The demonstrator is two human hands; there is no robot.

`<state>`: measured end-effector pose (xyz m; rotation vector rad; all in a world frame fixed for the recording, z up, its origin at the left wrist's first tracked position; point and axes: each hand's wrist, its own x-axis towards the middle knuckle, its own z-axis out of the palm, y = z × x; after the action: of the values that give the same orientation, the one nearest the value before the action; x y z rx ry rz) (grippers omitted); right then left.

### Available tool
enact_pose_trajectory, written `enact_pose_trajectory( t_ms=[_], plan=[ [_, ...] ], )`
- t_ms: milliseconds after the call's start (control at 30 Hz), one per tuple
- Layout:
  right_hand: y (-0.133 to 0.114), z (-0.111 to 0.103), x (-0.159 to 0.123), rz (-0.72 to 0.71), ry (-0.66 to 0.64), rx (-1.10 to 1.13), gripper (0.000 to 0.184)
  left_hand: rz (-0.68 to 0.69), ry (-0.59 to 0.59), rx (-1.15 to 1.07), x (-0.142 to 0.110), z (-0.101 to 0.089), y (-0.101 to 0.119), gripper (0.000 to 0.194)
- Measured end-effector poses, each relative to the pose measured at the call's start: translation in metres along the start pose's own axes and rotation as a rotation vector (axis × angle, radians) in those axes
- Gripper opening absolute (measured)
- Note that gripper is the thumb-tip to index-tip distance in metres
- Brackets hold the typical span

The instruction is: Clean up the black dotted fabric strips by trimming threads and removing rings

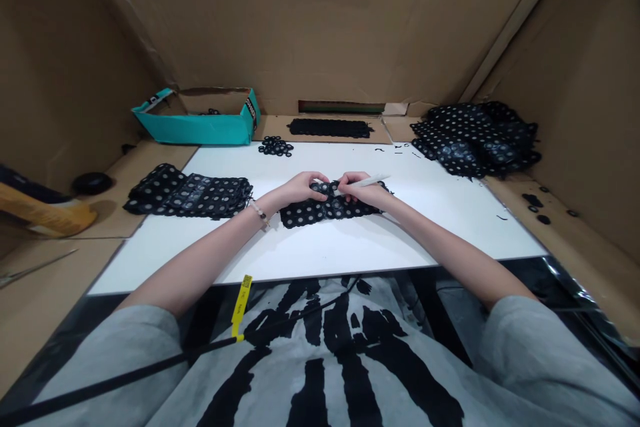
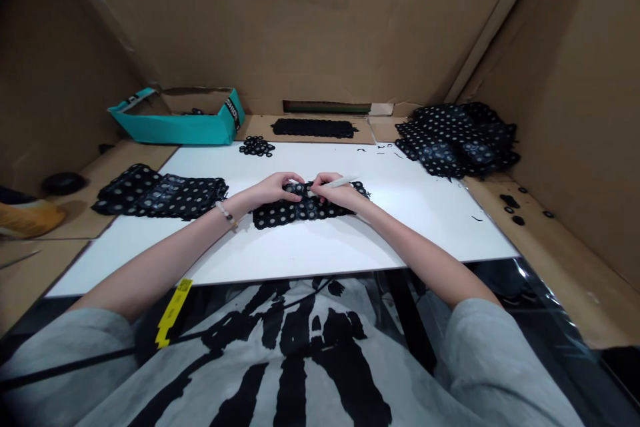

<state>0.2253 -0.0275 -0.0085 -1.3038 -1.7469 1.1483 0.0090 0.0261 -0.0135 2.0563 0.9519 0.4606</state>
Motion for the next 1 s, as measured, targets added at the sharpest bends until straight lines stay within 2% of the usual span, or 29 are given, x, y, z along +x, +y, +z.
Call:
enact_pose_trajectory(
  t_ms=[200,467,600,700,800,900,1000],
  plan=[
    [0.0,0.002,-0.003,-0.047,0.018,-0.138,0.013,-0.039,-0.021,-0.057,0.001,0.0,-0.004,0.049],
    [-0.002,0.022,-0.005,-0.195,0.197,-0.364,0.015,-0.042,-0.051,-0.169,-0.002,-0.003,0.0,0.055],
    [-0.004,0.016,-0.003,-0.174,0.176,-0.34,0.015,-0.025,-0.045,-0.065,-0.004,-0.007,0.005,0.055],
    [-0.004,0.001,-0.002,-0.049,0.116,-0.305,0.014,0.034,0.0,0.077,-0.003,-0.009,0.006,0.047],
    [-0.004,-0.013,0.001,0.079,0.058,-0.206,0.012,0.016,0.053,0.18,-0.003,-0.01,0.004,0.038],
    [-0.002,-0.016,0.005,0.068,0.046,-0.019,0.015,0.002,0.044,0.234,-0.001,-0.008,0.002,0.031],
    [0.002,-0.008,0.008,0.011,0.049,0.078,0.016,0.044,0.027,0.205,0.0,-0.005,-0.001,0.032]
  ],
)
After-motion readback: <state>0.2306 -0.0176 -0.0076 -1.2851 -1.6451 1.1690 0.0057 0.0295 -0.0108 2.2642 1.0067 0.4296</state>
